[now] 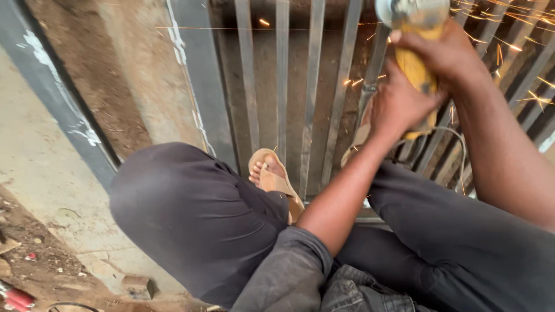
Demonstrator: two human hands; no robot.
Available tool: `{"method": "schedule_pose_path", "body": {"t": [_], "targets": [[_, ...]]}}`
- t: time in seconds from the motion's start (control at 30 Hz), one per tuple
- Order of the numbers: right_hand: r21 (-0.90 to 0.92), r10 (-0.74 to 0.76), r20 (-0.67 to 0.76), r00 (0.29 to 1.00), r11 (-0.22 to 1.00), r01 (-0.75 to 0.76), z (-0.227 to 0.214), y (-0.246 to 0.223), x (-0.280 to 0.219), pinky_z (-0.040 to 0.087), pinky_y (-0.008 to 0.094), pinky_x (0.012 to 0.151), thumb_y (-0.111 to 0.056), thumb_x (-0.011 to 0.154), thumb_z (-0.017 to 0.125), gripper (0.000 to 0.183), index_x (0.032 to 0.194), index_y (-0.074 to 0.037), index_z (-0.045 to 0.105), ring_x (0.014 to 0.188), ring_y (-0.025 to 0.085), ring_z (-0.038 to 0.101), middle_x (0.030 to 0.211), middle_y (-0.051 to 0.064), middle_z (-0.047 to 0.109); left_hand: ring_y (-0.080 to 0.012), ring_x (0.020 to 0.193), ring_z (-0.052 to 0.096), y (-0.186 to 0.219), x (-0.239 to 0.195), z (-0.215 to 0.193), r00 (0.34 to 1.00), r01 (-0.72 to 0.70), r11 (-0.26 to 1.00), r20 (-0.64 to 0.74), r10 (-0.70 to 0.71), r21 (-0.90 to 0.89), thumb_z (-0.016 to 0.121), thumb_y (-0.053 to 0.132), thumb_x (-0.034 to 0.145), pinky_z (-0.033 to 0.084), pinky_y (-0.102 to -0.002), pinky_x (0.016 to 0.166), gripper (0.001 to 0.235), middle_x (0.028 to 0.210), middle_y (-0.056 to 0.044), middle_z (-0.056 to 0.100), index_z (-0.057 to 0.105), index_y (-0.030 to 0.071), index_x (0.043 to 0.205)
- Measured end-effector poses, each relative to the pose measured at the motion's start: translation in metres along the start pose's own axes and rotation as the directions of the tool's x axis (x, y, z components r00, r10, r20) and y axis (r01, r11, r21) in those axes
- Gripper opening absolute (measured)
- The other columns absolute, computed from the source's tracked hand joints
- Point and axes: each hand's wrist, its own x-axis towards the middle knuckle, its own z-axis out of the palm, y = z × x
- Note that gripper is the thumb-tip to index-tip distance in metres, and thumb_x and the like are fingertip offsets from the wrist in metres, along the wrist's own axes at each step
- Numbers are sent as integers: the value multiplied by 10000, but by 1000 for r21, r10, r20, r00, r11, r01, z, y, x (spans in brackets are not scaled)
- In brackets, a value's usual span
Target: The person uses an angle grinder to smooth out the welds and joints on a metal gate, working across different sections of the frame and bars.
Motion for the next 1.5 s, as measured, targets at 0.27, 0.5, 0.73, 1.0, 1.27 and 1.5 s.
{"method": "schedule_pose_path", "body": {"t": [0.27,0.5,0.73,1.0,1.27,1.5], "targets": [[179,-24,36,999,984,17,4,-3,-18,556,263,814,-216,960,817,340,1249,-87,693,960,89,688,1105,-16,725,-428,891,758,-3,-7,8,999,-35,999,-27,36,14,798,615,594,610,-509,773,1088,980,-293,744,354,-31,1348],[111,-6,15,1000,994,5,1,-1,-10,549,270,805,-206,939,814,350,1237,-75,686,938,95,676,1086,-17,724,-417,839,764,2,-4,7,997,34,999,73,-36,35,791,598,601,613,-503,720,1075,955,-280,745,359,-30,1359],[154,44,22,999,987,-47,-1,-5,-7,541,277,757,-214,912,812,371,1226,-59,690,883,91,661,1056,-9,722,-393,813,769,3,0,7,999,1,1000,50,1,-22,808,554,611,629,-469,717,1039,957,-275,746,378,-69,1323],[131,147,3,989,981,-146,-7,-9,-8,532,286,716,-247,900,807,347,1186,-78,710,839,97,661,1008,-9,720,-417,847,758,15,-1,-1,997,-11,1000,73,11,-3,816,558,615,618,-490,729,1066,966,-291,737,357,-60,1353],[85,98,-11,995,992,-97,-7,-9,-13,548,273,830,-249,898,810,405,1245,-67,704,964,100,685,1116,8,735,-417,917,749,9,2,6,995,-33,999,91,36,-28,838,531,588,617,-495,779,1111,1062,-302,718,328,-58,1380],[-204,-273,-180,945,950,235,-4,20,12,561,328,994,-272,922,887,578,1316,18,580,1126,183,711,1251,103,730,-426,1006,737,-27,37,24,985,-148,976,60,159,-161,860,504,584,609,-488,840,1232,1138,-260,731,238,77,1558]]}}
